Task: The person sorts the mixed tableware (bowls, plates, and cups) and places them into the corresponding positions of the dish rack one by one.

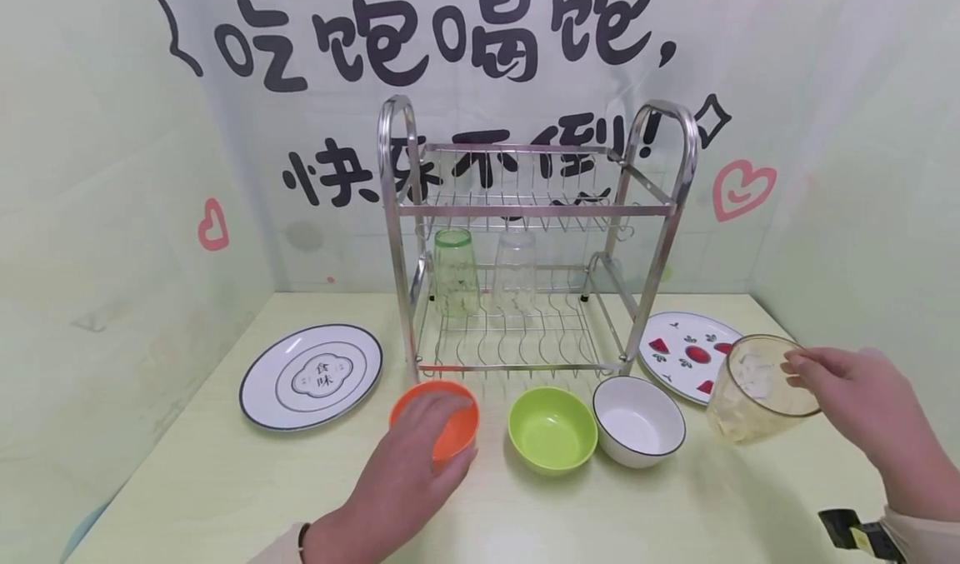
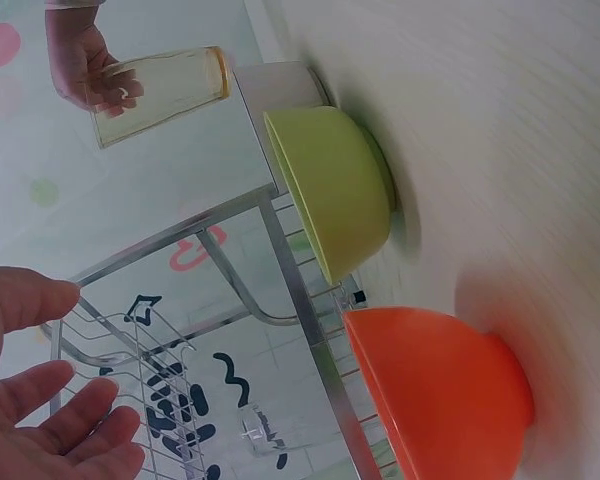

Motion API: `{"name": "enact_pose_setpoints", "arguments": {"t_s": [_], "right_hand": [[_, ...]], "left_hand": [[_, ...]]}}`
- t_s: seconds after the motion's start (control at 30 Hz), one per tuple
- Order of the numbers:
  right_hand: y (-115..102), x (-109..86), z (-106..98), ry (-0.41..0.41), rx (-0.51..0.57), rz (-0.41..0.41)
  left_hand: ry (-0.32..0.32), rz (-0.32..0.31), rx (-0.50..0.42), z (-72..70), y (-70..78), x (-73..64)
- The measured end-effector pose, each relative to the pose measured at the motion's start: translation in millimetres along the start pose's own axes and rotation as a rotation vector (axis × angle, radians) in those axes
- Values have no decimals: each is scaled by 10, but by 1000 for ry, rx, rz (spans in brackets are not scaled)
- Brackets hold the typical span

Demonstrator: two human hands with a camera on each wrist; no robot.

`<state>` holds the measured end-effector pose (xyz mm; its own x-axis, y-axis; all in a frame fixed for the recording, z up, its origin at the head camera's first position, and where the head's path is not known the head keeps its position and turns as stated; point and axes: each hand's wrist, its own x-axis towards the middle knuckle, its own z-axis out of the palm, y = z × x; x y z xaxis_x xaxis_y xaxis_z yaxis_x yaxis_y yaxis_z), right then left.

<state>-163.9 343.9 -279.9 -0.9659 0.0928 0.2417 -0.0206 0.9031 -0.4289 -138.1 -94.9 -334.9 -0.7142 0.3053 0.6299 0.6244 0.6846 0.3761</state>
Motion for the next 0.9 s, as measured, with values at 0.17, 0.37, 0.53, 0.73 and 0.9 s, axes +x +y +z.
{"name": "enact_pose_setpoints", "arguments": {"t_s": [0.17,0.37,0.53,0.73,0.9], "right_hand": [[-198,-52,-7,52,24,-1],[-376,-80,62,57,85,-11],[-541,-67,96,39,76,-70],[-820,-68,159,32,82,-133],[-1007,-79,227,14,112,-168]], "left_hand": [[-9,-5,-10,0,21,22],[-33,-38,-41,-7,90,51],[-55,-42,-56,6,159,108],[-75,-9,-59,32,243,173],[-69,63,-54,47,325,225]]}}
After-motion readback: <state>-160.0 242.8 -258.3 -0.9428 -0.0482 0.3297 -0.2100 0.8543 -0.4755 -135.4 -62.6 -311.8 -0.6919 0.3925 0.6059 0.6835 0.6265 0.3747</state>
